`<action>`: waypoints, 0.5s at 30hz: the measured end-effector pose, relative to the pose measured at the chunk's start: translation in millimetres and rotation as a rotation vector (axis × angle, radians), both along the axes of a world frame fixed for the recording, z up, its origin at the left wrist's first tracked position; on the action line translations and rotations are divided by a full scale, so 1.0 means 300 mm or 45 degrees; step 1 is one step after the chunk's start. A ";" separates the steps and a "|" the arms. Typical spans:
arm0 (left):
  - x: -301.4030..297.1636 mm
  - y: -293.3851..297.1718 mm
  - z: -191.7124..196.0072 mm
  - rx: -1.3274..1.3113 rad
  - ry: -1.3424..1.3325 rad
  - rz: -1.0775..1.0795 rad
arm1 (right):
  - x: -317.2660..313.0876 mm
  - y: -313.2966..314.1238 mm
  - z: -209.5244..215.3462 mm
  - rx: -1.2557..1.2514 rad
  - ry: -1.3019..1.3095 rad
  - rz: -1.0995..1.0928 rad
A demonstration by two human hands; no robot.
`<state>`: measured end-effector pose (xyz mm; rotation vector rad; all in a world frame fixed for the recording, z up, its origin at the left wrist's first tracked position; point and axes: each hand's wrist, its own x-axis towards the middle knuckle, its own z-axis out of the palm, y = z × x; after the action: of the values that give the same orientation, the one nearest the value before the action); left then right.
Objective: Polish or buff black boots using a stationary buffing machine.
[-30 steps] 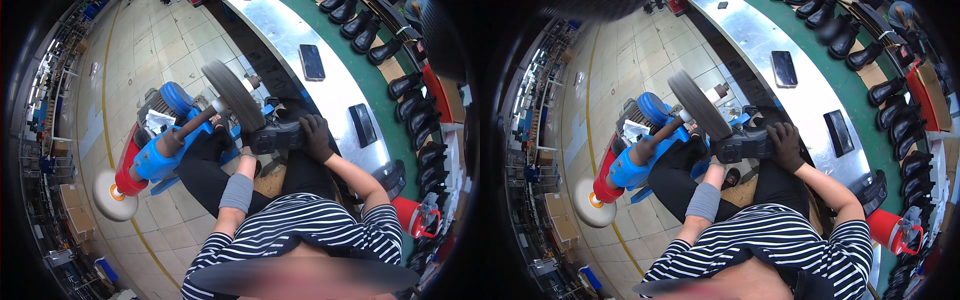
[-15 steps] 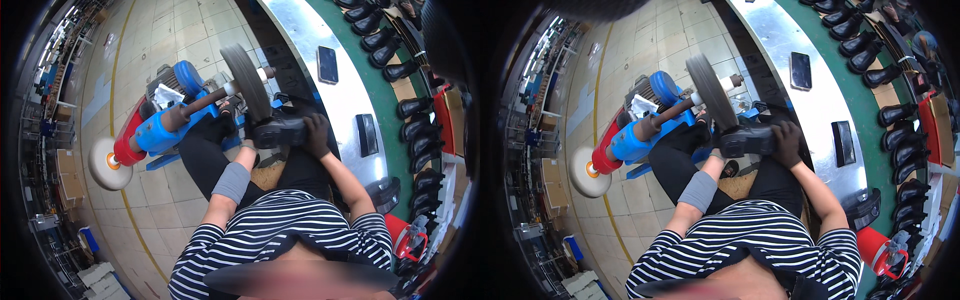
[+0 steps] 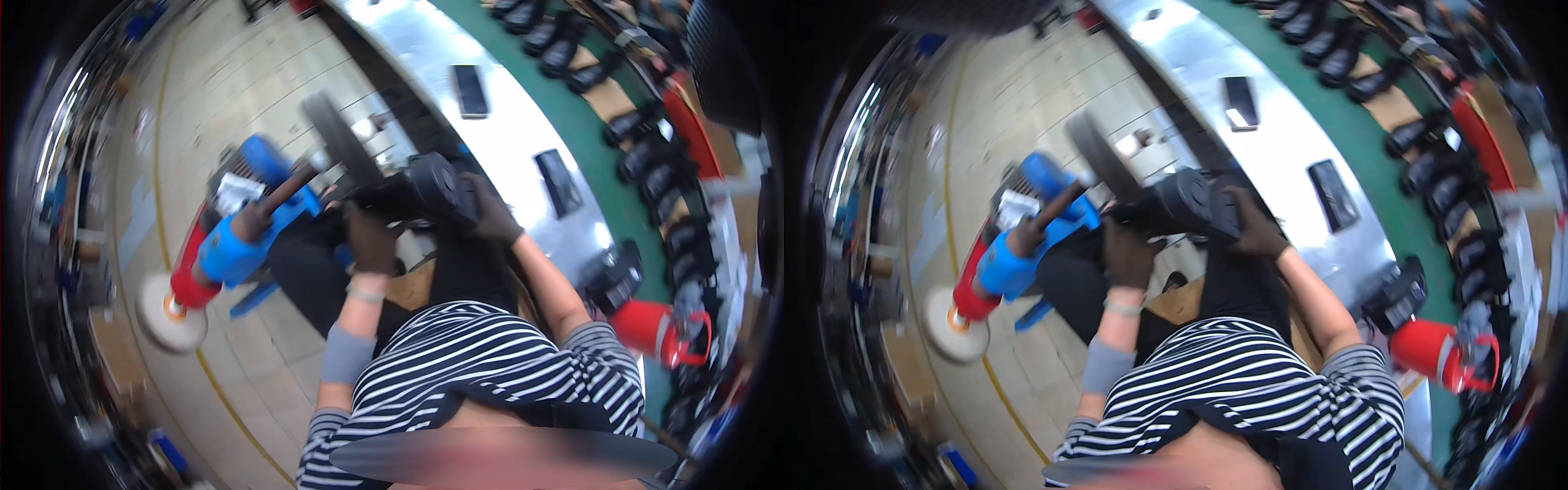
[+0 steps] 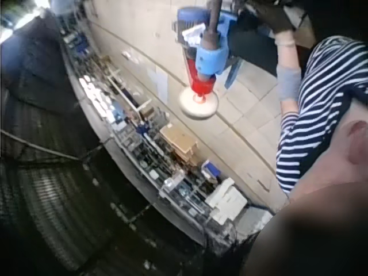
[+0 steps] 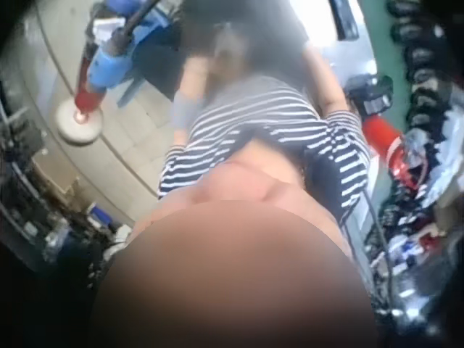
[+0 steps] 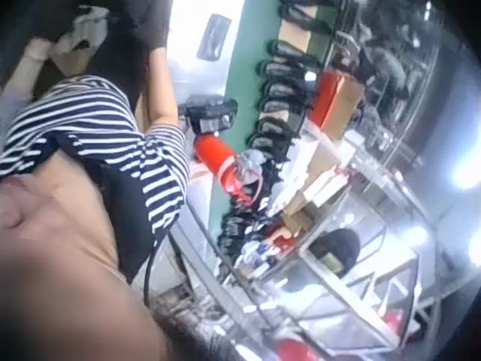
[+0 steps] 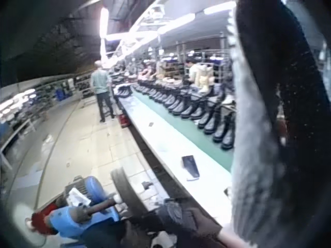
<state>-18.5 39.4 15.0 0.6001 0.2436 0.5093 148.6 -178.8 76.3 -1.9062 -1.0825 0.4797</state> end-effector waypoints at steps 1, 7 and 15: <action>-0.038 -0.055 0.152 0.068 -0.070 -0.156 | 0.031 -0.027 -0.021 0.030 0.121 0.066; -0.036 -0.222 0.620 0.301 -0.376 -0.452 | 0.142 -0.003 -0.329 0.835 0.871 0.288; 0.112 -0.135 0.484 0.955 0.287 -0.732 | 0.278 -0.184 0.057 1.490 1.788 0.189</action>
<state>15.1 -1.0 160.3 1.4097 0.0743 -0.0502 232.1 -234.1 93.4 -0.2081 -0.3045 0.8059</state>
